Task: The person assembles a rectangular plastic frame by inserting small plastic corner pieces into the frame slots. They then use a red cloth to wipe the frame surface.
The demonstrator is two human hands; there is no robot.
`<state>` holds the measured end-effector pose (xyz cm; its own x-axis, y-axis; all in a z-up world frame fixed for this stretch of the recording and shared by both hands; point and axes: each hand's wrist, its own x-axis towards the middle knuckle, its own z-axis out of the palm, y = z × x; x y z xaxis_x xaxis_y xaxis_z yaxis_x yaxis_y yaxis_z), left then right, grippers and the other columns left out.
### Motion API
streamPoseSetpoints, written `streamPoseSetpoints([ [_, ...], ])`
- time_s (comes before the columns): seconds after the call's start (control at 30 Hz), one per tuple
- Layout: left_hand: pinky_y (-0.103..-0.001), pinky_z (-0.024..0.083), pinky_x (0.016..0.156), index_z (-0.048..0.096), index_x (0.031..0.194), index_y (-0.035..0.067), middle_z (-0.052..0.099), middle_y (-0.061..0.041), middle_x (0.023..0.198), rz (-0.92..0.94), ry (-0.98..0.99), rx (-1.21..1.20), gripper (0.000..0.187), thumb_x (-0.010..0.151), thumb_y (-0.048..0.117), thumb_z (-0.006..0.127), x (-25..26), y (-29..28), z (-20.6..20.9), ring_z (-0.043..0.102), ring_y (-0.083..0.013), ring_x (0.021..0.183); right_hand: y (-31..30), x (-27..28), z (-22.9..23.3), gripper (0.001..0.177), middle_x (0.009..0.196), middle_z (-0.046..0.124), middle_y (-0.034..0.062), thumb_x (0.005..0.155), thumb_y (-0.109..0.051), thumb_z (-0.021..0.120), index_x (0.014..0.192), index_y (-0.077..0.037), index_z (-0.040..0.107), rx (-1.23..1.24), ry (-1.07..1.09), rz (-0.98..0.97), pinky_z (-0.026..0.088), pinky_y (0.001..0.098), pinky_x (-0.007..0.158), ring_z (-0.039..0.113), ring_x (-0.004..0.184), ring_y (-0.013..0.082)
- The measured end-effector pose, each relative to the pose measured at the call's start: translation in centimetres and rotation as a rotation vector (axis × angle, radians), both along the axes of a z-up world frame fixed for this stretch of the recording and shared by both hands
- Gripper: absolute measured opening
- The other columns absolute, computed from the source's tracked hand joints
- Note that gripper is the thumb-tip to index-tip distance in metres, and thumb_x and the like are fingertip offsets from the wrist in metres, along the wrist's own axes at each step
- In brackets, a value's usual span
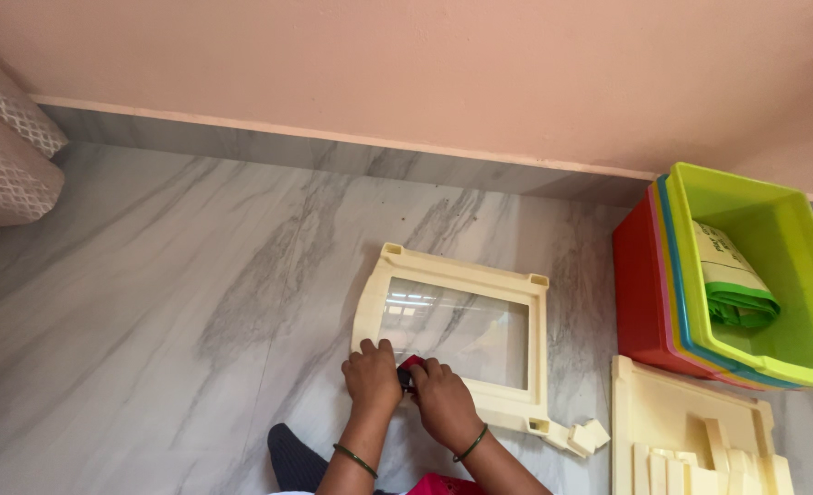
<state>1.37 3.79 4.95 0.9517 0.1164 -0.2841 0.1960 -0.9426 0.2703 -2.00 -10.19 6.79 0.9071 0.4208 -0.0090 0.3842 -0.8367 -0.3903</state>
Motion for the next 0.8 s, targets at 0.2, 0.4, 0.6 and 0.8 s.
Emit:
streamPoseSetpoints([
  [0.2, -0.053, 0.047, 0.092, 0.064, 0.126, 0.017, 0.048, -0.014, 0.142, 0.225, -0.137, -0.151, 0.055, 0.075, 0.001, 0.072, 0.8, 1.6, -0.4, 0.054, -0.0382, 0.123, -0.9, 0.5, 0.2, 0.026, 0.104, 0.063, 0.0134, 0.086, -0.008, 0.066, 0.112, -0.005, 0.065, -0.068, 0.004, -0.056, 0.053, 0.0455, 0.080, 0.062, 0.094, 0.0345],
  [0.4, -0.046, 0.052, 0.100, 0.059, 0.129, 0.010, 0.050, -0.013, 0.144, 0.546, -0.081, -0.556, 0.040, 0.089, 0.007, 0.058, 1.5, 2.1, -3.5, 0.062, -0.0381, 0.121, 0.8, -0.4, 0.3, 0.052, 0.126, 0.061, 0.0177, 0.084, 0.000, 0.061, 0.135, -0.006, 0.061, 0.099, -0.012, 0.072, 0.052, 0.0441, 0.091, 0.062, 0.107, 0.0375],
  [0.6, -0.049, 0.049, 0.103, 0.061, 0.129, 0.012, 0.052, -0.010, 0.145, 0.664, -0.077, -0.599, 0.040, 0.090, 0.011, 0.053, 1.9, 2.4, -4.9, 0.058, -0.0376, 0.125, 2.0, -0.6, 0.1, 0.053, 0.149, 0.047, 0.0228, 0.087, -0.010, 0.063, 0.139, -0.007, 0.058, 0.090, -0.006, 0.246, 0.041, 0.0518, 0.102, 0.047, 0.132, 0.0447],
  [0.8, -0.053, 0.040, 0.111, 0.059, 0.137, 0.016, 0.053, -0.007, 0.148, 0.805, -0.045, -0.665, 0.047, 0.097, 0.037, 0.048, 2.1, 2.2, -3.2, 0.053, -0.0350, 0.133, 3.0, 0.4, -1.0, 0.045, 0.152, 0.051, 0.0162, 0.086, -0.005, 0.058, 0.130, -0.008, 0.066, 0.102, -0.001, 0.231, 0.043, 0.0492, 0.102, 0.048, 0.135, 0.0417],
])
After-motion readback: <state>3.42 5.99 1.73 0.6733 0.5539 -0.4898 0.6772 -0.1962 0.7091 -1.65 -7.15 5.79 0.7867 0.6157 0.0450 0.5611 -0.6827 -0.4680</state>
